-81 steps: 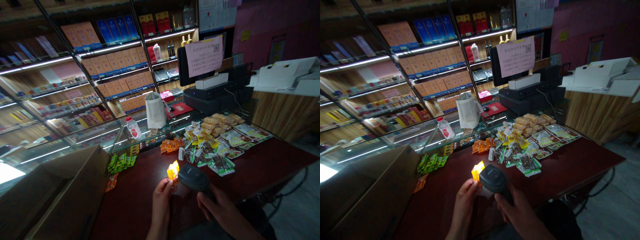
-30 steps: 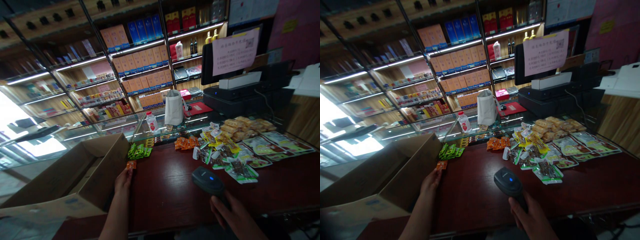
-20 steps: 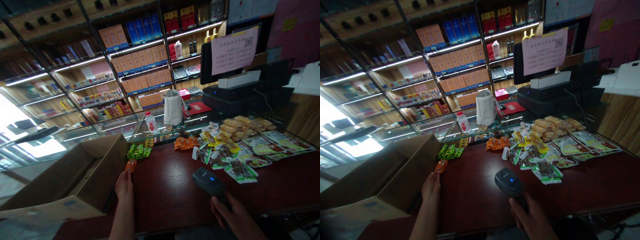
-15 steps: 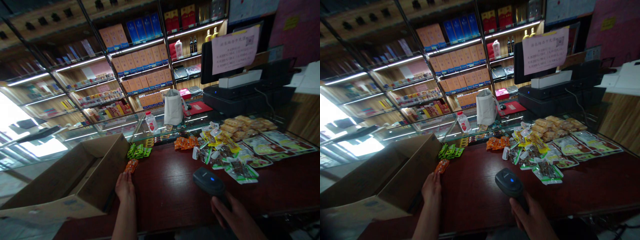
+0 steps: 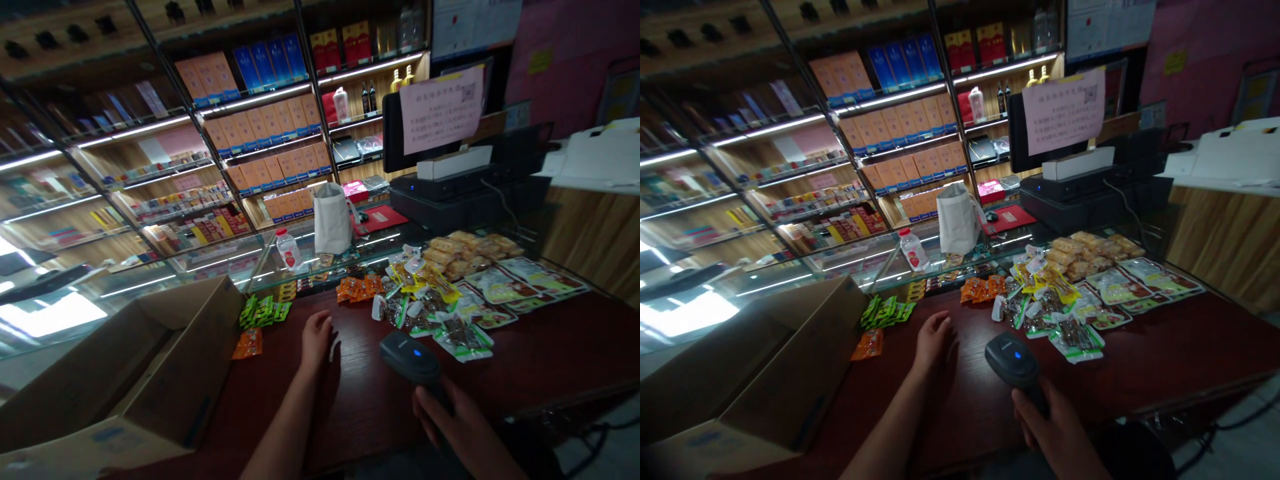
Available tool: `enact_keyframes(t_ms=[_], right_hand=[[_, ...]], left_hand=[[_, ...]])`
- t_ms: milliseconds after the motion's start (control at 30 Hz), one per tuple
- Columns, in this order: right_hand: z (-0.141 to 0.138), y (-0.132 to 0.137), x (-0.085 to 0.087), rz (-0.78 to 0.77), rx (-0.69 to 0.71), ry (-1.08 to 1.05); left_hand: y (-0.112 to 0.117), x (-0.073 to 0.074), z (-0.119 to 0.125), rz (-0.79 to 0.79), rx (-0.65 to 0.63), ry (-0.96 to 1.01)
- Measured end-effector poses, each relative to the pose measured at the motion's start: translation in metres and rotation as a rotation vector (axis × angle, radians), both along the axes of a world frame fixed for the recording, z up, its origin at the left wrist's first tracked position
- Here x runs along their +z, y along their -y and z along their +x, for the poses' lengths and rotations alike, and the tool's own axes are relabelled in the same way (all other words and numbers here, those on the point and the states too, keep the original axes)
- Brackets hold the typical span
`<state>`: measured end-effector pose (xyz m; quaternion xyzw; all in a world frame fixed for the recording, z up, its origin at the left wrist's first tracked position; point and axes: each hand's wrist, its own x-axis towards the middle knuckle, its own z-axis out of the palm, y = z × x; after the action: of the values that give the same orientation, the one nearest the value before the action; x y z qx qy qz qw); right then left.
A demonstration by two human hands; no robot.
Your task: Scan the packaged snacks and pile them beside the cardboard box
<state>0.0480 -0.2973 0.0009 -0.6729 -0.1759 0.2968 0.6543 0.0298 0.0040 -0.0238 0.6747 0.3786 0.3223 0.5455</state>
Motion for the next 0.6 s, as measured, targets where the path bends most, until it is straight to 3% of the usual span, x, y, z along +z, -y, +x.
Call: enact_keyframes(t_ms=[133, 267, 433, 600], right_hand=[[0.001, 0.007, 0.003, 0.002, -0.026, 0.016], [0.001, 0.017, 0.009, -0.011, -0.015, 0.010], [0.004, 0.026, 0.017, -0.043, -0.066, -0.007], [0.008, 0.026, 0.007, 0.040, -0.080, -0.038]], left_hand=[[-0.003, 0.011, 0.057, 0.259, -0.055, -0.225], [-0.007, 0.024, 0.096, 0.430, -0.023, -0.471], [-0.007, 0.028, 0.118, 0.497, -0.012, -0.680], [-0.008, 0.026, 0.123, 0.499, 0.015, -0.697]])
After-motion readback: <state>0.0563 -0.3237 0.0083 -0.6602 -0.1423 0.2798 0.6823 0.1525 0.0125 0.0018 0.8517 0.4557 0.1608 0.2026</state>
